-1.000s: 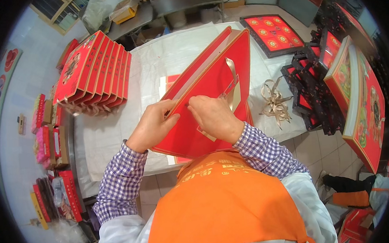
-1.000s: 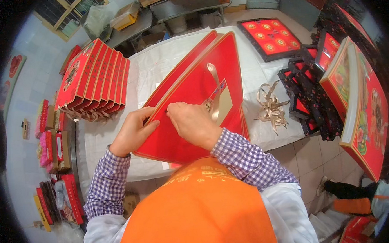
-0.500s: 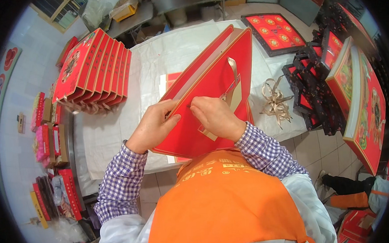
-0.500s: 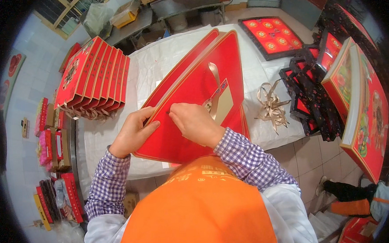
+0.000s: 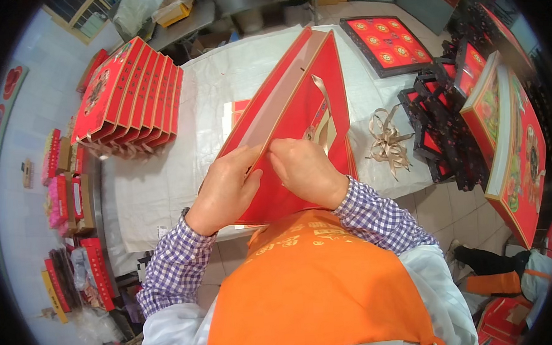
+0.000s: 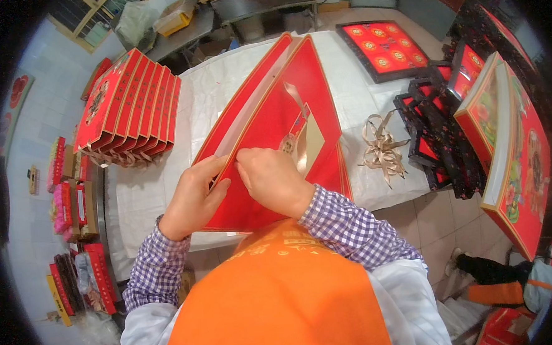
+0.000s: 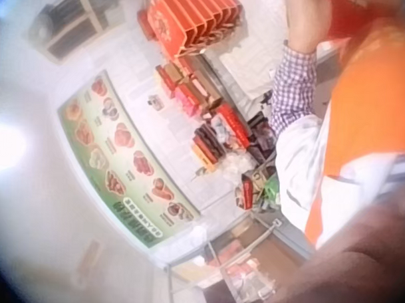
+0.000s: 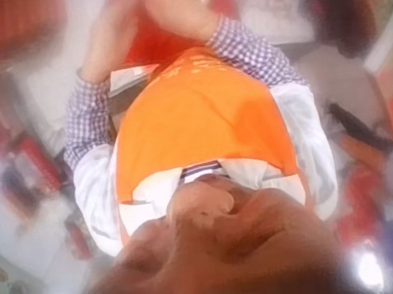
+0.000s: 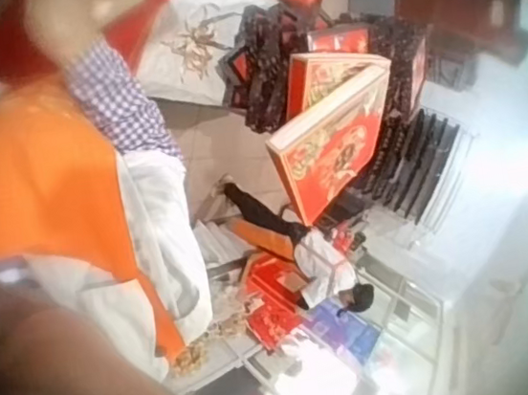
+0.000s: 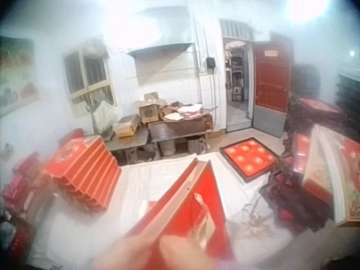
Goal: The person assembles red decorative gift boxes by folding flat cardboard pieces into shape and inserting them into outer shells. They handle multiple boxes sequentially, attaching handles and stacking the finished units on a table.
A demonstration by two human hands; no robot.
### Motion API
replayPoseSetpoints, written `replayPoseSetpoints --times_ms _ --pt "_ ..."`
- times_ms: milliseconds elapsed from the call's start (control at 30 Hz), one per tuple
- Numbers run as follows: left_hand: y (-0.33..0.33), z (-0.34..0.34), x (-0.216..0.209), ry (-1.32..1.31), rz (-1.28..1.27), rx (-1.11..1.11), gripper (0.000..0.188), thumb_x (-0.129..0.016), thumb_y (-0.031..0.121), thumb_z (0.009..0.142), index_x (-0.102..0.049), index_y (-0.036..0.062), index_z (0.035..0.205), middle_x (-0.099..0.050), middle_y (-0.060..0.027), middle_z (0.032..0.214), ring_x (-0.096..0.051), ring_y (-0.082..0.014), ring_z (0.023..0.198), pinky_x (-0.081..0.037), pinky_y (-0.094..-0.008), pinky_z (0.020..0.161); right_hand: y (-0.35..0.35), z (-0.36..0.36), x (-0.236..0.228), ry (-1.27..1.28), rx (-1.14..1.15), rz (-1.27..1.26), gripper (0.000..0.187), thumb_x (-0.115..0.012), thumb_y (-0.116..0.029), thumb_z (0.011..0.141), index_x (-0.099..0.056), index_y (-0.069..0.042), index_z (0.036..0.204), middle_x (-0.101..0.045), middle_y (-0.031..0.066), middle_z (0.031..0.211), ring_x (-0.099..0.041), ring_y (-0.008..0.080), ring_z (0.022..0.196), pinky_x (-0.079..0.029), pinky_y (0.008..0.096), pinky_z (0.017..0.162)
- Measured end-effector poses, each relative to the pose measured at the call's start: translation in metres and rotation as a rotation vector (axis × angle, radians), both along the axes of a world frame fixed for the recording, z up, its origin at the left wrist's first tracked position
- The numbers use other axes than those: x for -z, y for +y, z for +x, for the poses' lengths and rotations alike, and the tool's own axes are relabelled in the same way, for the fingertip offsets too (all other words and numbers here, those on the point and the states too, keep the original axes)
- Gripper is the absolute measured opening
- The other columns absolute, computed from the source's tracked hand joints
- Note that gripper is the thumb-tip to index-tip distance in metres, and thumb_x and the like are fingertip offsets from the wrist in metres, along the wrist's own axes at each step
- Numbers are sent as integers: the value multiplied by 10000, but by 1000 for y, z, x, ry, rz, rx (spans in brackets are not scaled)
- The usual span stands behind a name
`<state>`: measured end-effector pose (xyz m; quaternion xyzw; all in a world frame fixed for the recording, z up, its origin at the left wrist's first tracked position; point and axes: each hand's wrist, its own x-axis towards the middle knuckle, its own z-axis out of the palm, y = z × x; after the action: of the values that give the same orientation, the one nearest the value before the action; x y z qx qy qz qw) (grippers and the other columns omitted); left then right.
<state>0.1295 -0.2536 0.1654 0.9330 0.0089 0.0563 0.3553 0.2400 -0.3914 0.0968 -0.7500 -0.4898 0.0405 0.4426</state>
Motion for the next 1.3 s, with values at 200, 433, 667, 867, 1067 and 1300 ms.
replayPoseSetpoints --times_ms 200,433,667,867,1067,1300 --pt "13 1 -2 297 -580 -134 282 -551 166 980 -598 -20 1188 -649 -69 950 -605 -130 861 -481 -265 753 -16 8 -10 188 50 -79 178 -618 -187 910 -606 -22 843 -627 173 743 -619 345 681 -487 424 609" --pt "-2 13 33 254 -921 -288 182 -508 151 1011 -596 -5 982 -633 -24 899 -583 -65 800 -492 -216 698 -12 1 2 22 24 42 191 -603 -202 922 -586 -38 826 -607 148 765 -622 328 719 -485 425 626" --pt "-14 13 42 203 -955 -382 150 -506 150 1011 -555 13 975 -617 -29 888 -567 -60 792 -488 -210 690 -24 0 3 63 -19 58 150 -561 -157 935 -560 -28 860 -617 155 787 -619 355 727 -488 446 627" --pt "-15 19 44 182 -925 -570 150 -477 153 1017 -507 9 987 -625 -88 959 -622 -137 826 -531 -281 745 -27 1 -1 79 56 152 159 -547 -75 914 -552 -51 1071 -621 183 808 -638 369 736 -502 450 610" --pt "-21 19 39 93 -959 -569 142 -444 150 1027 -486 17 1004 -631 -112 996 -648 -174 870 -539 -314 803 -26 18 -10 29 -24 101 287 -516 25 856 -547 -62 1128 -618 178 848 -646 345 726 -523 413 622" --pt "-23 13 47 50 -1334 -346 81 -498 143 1004 -488 62 999 -623 -71 967 -607 -133 800 -494 -256 726 -27 18 23 576 -164 370 224 -423 57 859 -581 -39 987 -591 47 825 -571 130 714 -483 272 659"
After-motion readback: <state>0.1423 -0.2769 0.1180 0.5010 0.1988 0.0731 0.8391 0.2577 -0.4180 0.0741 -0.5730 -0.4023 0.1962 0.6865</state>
